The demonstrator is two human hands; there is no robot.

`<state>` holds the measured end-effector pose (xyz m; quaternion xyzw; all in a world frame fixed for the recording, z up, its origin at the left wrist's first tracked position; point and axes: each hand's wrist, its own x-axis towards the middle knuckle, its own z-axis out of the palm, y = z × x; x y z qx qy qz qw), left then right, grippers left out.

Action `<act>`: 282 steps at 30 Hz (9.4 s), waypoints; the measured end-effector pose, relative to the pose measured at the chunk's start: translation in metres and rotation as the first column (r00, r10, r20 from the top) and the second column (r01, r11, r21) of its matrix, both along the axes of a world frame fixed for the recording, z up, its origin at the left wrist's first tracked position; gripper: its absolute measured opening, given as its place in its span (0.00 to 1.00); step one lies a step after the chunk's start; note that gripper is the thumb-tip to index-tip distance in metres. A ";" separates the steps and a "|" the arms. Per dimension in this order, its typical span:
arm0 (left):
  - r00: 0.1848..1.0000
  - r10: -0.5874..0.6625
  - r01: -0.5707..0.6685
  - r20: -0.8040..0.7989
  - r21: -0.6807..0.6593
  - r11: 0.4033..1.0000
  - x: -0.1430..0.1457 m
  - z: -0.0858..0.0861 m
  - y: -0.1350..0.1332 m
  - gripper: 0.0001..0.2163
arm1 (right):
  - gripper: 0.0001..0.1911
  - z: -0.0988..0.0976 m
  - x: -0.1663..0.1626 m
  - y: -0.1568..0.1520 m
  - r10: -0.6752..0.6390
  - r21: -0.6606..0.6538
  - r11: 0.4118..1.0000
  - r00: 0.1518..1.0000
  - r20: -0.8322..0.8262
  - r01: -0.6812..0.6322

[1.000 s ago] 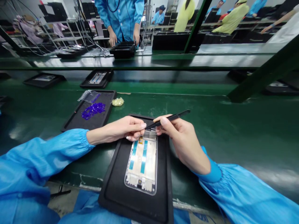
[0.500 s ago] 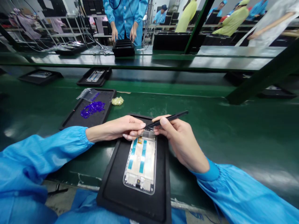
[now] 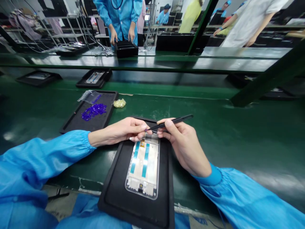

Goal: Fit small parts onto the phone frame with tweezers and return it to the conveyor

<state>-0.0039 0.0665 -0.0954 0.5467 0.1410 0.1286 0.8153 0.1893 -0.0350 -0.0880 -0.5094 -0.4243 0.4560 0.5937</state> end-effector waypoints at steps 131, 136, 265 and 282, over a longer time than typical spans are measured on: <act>0.899 0.429 -0.430 -0.090 0.010 0.903 0.004 0.002 -0.034 0.08 | 0.11 0.013 -0.009 -0.019 -0.138 0.162 0.985 0.831 0.539 0.058; 0.906 0.419 -0.418 -0.067 0.030 0.908 0.005 -0.002 -0.033 0.09 | 0.12 0.009 -0.007 -0.017 -0.156 0.167 0.983 0.843 0.515 0.080; 0.911 -0.155 -0.410 0.382 0.800 -0.439 -0.056 -0.001 -0.078 0.11 | 0.09 -0.002 0.003 0.003 -0.005 0.178 0.953 0.576 0.818 -0.245; 0.896 -0.031 -0.420 0.442 0.826 -0.377 -0.057 -0.002 -0.084 0.07 | 0.08 0.001 0.004 0.004 -0.021 0.216 0.925 0.524 0.852 -0.314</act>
